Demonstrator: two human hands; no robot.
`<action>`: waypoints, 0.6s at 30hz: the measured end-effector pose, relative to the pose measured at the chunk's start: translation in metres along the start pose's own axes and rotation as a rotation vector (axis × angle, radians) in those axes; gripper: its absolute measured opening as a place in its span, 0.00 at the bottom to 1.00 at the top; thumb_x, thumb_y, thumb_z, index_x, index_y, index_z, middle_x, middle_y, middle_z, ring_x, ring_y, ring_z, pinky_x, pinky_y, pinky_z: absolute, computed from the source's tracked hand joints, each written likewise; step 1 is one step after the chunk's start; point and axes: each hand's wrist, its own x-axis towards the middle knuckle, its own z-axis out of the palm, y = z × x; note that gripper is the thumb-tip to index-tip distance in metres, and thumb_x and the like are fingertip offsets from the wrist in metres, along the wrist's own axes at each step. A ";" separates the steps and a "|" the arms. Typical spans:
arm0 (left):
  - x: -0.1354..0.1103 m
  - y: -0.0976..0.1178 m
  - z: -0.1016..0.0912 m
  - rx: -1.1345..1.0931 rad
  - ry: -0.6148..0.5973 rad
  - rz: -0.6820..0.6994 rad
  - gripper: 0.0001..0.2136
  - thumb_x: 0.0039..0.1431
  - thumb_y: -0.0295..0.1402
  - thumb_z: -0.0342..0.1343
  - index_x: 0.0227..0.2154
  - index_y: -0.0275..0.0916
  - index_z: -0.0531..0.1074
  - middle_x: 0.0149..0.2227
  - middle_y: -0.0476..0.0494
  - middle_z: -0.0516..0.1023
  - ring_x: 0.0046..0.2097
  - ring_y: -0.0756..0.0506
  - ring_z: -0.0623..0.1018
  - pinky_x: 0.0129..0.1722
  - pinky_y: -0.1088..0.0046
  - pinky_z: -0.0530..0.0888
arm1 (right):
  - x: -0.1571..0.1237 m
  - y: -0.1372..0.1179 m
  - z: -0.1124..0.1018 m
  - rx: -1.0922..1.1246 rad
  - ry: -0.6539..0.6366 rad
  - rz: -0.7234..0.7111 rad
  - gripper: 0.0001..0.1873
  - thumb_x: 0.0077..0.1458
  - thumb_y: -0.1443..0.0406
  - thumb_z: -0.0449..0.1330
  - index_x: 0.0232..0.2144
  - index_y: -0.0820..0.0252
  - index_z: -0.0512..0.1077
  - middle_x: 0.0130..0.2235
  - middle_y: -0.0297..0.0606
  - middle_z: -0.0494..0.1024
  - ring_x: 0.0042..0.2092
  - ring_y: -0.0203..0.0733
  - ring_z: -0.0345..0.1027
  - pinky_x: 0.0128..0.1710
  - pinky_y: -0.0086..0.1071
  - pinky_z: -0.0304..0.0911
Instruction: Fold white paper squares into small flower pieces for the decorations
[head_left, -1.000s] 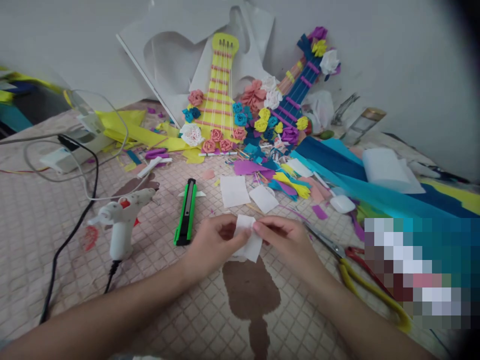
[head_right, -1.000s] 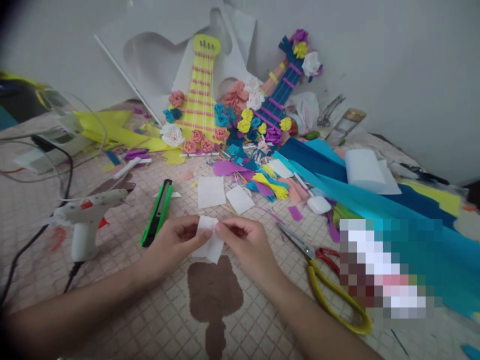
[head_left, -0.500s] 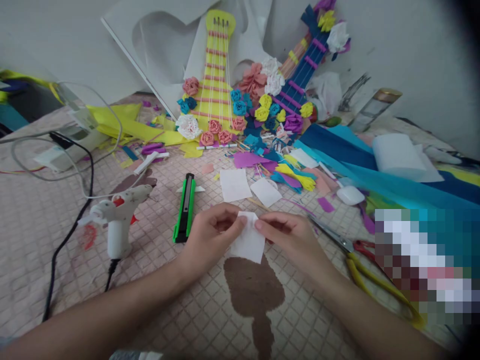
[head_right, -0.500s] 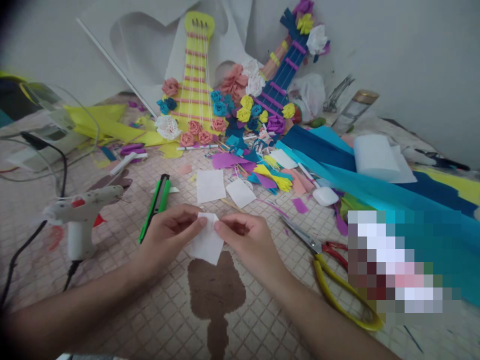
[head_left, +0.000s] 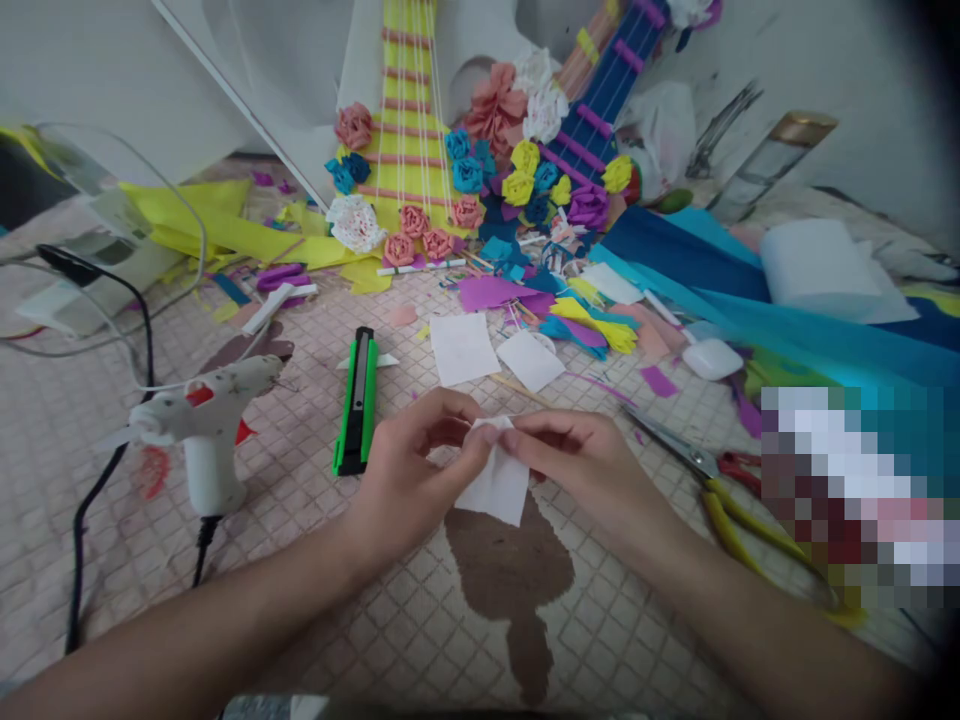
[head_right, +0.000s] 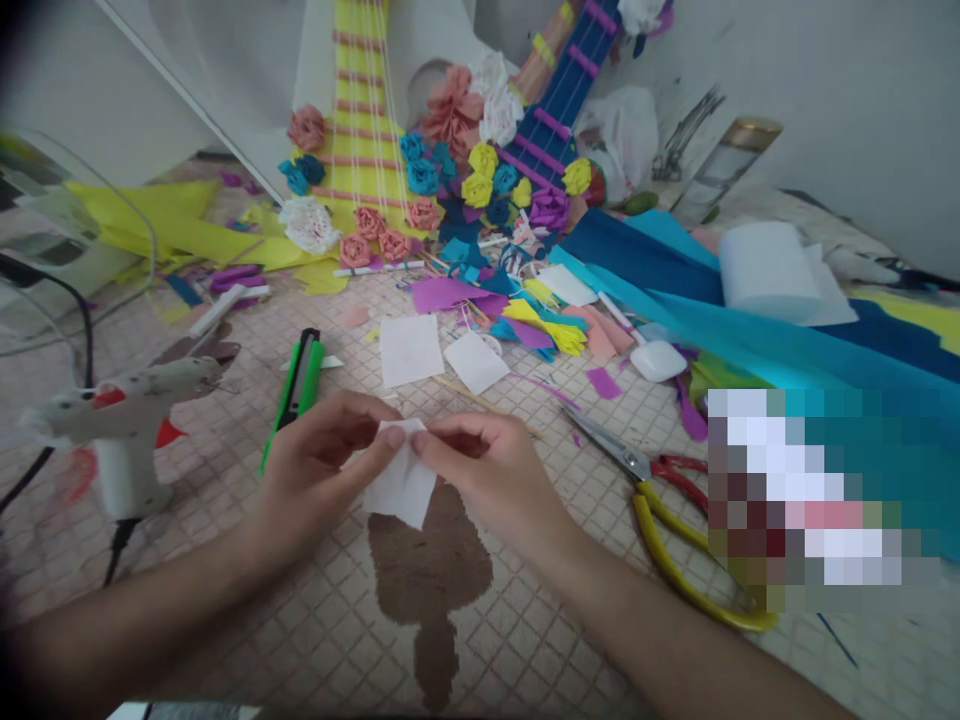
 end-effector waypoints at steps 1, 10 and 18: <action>0.001 0.000 0.000 -0.003 0.004 -0.011 0.02 0.54 0.29 0.54 0.29 0.36 0.67 0.27 0.51 0.71 0.29 0.54 0.72 0.28 0.81 0.71 | 0.000 0.000 0.000 -0.002 0.000 0.001 0.07 0.45 0.61 0.61 0.26 0.58 0.75 0.26 0.33 0.75 0.28 0.34 0.67 0.26 0.26 0.62; -0.001 -0.002 -0.001 0.116 -0.016 0.070 0.02 0.53 0.26 0.53 0.30 0.37 0.67 0.33 0.47 0.72 0.35 0.51 0.73 0.34 0.77 0.71 | -0.001 -0.001 0.002 0.065 -0.032 0.061 0.06 0.45 0.62 0.61 0.25 0.58 0.75 0.26 0.32 0.75 0.27 0.31 0.65 0.26 0.25 0.60; -0.001 0.002 -0.005 0.059 -0.101 0.082 0.04 0.55 0.27 0.51 0.32 0.37 0.70 0.34 0.45 0.73 0.37 0.49 0.72 0.35 0.75 0.71 | -0.001 -0.003 0.003 0.109 -0.030 0.077 0.06 0.45 0.63 0.61 0.23 0.59 0.74 0.23 0.31 0.72 0.25 0.29 0.63 0.24 0.24 0.57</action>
